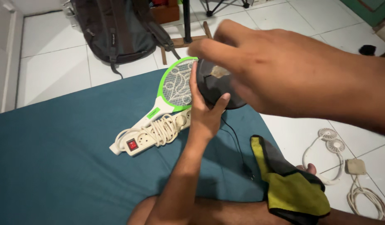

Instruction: The person coils the cable of a power strip and sets it aside, then uses a screwdriver to unscrew and open the base of a small black electric lamp. They wipe the interior components with a cloth, then continue unscrewing and reassembling the lamp base.

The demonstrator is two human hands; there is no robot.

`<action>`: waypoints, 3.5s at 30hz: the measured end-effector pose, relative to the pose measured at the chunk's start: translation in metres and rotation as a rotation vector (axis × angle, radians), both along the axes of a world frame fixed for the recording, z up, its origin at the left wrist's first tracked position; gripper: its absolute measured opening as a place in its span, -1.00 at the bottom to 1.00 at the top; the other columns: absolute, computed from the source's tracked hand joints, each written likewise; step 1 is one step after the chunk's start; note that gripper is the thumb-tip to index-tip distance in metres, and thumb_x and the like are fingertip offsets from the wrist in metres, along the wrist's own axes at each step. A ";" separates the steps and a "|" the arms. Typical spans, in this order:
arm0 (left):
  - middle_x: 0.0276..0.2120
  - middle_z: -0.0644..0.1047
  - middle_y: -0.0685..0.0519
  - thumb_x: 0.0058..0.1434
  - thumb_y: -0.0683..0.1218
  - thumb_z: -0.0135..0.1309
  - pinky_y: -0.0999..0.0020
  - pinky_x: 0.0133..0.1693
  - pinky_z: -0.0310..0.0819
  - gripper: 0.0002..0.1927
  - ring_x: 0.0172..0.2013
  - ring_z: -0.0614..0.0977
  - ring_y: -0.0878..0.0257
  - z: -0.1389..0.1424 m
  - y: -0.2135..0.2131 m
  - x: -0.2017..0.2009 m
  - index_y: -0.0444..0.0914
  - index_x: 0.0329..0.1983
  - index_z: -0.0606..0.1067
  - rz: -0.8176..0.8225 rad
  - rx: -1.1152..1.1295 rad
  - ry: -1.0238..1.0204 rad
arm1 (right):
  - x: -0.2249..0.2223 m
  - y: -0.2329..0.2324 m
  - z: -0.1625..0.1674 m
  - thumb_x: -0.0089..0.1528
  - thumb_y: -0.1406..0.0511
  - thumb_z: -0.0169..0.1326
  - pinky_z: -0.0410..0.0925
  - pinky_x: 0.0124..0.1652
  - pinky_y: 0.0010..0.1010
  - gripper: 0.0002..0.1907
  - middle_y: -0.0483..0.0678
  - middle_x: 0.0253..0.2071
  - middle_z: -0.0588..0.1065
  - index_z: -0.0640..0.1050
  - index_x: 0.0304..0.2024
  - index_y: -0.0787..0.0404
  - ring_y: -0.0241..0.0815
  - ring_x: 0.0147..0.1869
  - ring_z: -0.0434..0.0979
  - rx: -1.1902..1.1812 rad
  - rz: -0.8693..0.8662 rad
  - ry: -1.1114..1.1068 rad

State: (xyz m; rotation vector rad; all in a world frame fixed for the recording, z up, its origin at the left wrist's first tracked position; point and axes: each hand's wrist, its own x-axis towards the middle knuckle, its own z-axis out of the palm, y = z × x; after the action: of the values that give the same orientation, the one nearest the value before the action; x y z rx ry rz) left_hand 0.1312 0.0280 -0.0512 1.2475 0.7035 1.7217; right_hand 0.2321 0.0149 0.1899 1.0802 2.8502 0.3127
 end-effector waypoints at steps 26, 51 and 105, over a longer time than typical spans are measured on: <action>0.45 0.24 -0.20 0.36 -0.27 0.09 0.15 0.41 0.34 -0.09 0.39 0.41 0.04 0.009 -0.011 0.003 -0.21 0.64 -0.14 -0.112 0.032 -0.071 | 0.141 -0.047 -0.095 0.20 0.35 0.22 0.48 -0.33 -0.44 -0.81 0.02 -0.31 0.62 0.62 -0.16 0.33 -0.21 -0.31 0.68 -0.085 -0.435 0.782; 0.47 0.23 -0.20 0.33 -0.29 0.14 0.16 0.40 0.34 -0.10 0.39 0.41 0.02 0.006 -0.016 0.019 -0.22 0.62 -0.06 0.034 0.000 0.051 | 0.099 -0.038 -0.060 0.18 0.23 0.13 0.43 -0.45 -0.20 -0.62 -0.03 -0.52 0.58 0.60 0.05 0.11 0.00 -0.52 0.62 -0.193 -0.326 0.183; 0.42 0.27 -0.19 0.31 -0.32 0.14 0.24 0.37 0.27 -0.05 0.34 0.40 0.07 0.000 -0.010 0.011 -0.23 0.63 -0.12 0.114 -0.035 -0.128 | 0.076 -0.033 -0.054 0.32 0.11 0.10 0.46 -0.36 -0.24 -0.53 -0.08 -0.24 0.47 0.40 0.27 -0.02 -0.03 -0.31 0.60 -0.052 -0.333 0.021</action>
State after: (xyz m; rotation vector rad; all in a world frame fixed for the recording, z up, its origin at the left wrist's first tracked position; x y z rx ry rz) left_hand 0.1418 0.0182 -0.0507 1.0808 0.7375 1.8567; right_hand 0.3082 -0.0182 0.1358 1.5225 2.6145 0.2018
